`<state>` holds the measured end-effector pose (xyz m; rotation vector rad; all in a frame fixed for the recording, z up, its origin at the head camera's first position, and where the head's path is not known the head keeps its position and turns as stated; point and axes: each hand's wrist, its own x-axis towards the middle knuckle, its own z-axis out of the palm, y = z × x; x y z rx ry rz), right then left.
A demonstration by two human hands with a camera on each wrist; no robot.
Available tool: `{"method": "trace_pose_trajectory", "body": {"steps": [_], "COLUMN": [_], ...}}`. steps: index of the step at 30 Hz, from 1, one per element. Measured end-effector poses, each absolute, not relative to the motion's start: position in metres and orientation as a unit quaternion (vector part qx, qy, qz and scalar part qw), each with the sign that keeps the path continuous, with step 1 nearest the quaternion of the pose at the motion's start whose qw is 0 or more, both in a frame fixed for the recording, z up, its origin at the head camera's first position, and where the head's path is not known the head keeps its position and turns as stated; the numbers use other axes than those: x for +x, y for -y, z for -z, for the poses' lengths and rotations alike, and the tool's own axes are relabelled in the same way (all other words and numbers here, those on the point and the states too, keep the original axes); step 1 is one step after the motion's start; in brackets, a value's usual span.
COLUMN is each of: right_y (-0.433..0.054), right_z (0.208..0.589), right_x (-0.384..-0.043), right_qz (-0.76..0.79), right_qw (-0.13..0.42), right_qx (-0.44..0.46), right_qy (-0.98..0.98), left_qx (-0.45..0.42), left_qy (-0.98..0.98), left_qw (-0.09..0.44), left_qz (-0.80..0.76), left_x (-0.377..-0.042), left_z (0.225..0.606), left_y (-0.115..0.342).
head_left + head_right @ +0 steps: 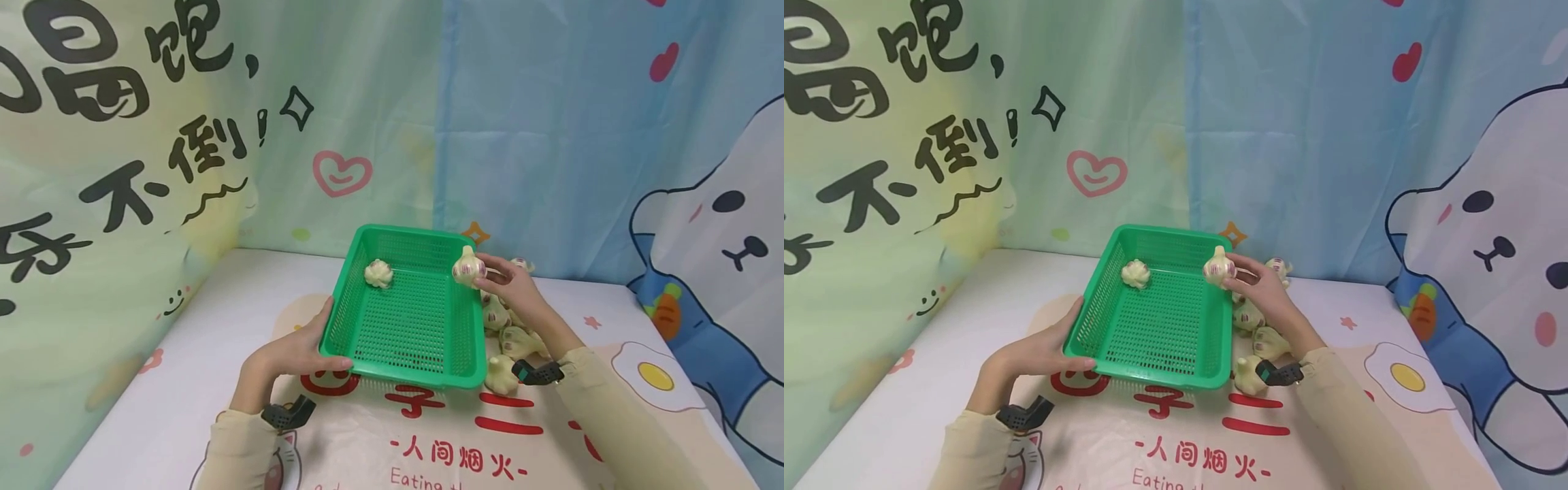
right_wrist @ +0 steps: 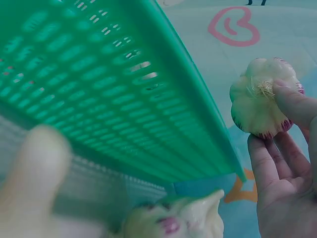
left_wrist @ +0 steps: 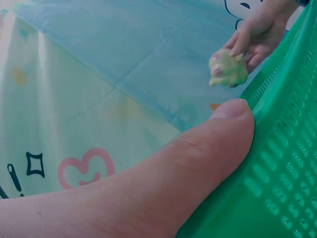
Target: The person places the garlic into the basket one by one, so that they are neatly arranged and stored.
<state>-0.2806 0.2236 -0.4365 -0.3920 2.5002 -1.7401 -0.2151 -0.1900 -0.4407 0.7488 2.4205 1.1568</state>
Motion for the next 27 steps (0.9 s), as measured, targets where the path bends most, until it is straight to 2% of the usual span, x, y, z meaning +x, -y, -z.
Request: {"method": "trace_pose_trajectory", "body": {"steps": [12, 22, 27], "right_y": [-0.18, -0.156, -0.144], "right_z": [0.417, 0.43, 0.435], "right_x": [-0.316, -0.34, -0.349], "right_qz": [0.593, 0.622, 0.64], "right_qw": [0.042, 0.027, 0.027], "right_qx": [-0.126, -0.128, -0.089], "right_qy": [-0.794, -0.772, -0.763], "left_qx": [0.271, 0.262, 0.265], "left_qy": [-0.854, -0.857, -0.852], "left_qw": [0.174, 0.177, 0.178], "left_qz": [-0.409, -0.407, -0.415], "left_x": [-0.219, -0.218, -0.218], "left_z": [0.443, 0.441, 0.443], "left_y": [0.191, 0.191, 0.193]}}
